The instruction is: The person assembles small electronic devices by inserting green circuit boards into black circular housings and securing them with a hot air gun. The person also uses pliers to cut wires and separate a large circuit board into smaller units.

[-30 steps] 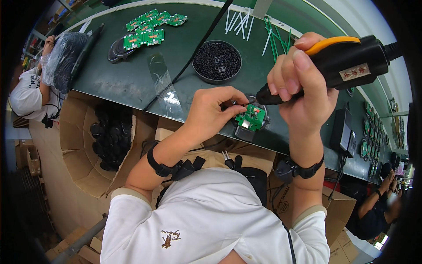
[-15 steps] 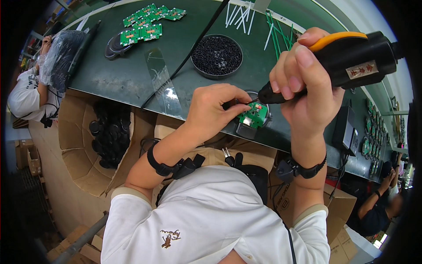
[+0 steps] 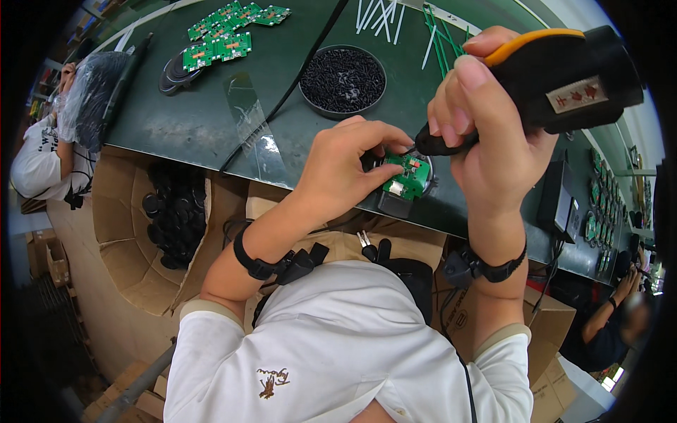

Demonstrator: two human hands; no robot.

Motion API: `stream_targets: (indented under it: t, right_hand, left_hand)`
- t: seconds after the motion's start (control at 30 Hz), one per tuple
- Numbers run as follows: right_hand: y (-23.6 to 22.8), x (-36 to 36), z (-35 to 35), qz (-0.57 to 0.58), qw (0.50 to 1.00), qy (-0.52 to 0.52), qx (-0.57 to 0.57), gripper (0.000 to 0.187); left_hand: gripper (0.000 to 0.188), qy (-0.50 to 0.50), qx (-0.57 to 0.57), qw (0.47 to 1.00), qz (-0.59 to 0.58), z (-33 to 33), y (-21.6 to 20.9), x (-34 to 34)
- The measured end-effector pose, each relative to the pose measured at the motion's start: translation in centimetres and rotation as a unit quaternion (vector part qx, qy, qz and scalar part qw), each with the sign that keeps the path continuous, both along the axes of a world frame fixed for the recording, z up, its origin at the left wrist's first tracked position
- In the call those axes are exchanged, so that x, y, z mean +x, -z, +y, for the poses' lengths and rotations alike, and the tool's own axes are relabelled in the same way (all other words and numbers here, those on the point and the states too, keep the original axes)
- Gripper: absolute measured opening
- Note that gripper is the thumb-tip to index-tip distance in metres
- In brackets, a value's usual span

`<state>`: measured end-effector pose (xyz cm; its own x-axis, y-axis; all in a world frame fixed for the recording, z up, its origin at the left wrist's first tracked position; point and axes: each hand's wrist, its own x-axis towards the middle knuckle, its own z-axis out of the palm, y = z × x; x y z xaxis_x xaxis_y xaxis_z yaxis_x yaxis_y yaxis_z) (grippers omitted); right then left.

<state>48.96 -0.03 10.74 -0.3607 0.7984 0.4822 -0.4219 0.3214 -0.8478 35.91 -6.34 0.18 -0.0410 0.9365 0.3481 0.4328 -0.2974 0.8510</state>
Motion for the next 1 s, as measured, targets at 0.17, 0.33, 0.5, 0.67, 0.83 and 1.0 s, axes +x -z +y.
stream_targets:
  t: [0.17, 0.33, 0.5, 0.67, 0.83, 1.0]
  right_hand:
    - [0.6, -0.3, 0.4, -0.003, 1.0, 0.004, 0.008, 0.022]
    - [2.6, 0.0, 1.6, 0.004, 1.0, 0.023, 0.016, 0.022]
    - [2.8, -0.1, 1.7, -0.004, 0.999, 0.022, 0.024, 0.022]
    - [2.9, -0.2, 1.7, -0.006, 1.0, 0.024, 0.02, 0.022]
    - [2.9, -0.4, 1.7, -0.01, 0.999, 0.024, 0.022, 0.021]
    - [2.8, -0.5, 1.6, -0.011, 1.0, 0.015, 0.013, 0.014]
  left_hand:
    - [0.038, 0.002, -0.022, 1.0, -0.015, 0.0, 0.2, 0.0]
    - [0.039, 0.001, -0.035, 0.999, -0.015, 0.1, 0.2, 0.1]
    - [0.039, -0.003, -0.042, 0.999, -0.014, 0.0, 0.2, 0.1]
    - [0.042, 0.002, -0.051, 0.998, -0.02, 0.1, 0.3, 0.0]
    - [0.048, -0.005, -0.059, 0.998, 0.021, 0.3, 0.1, 0.2]
    - [0.047, -0.012, -0.018, 0.999, 0.03, 0.7, 0.8, 0.2]
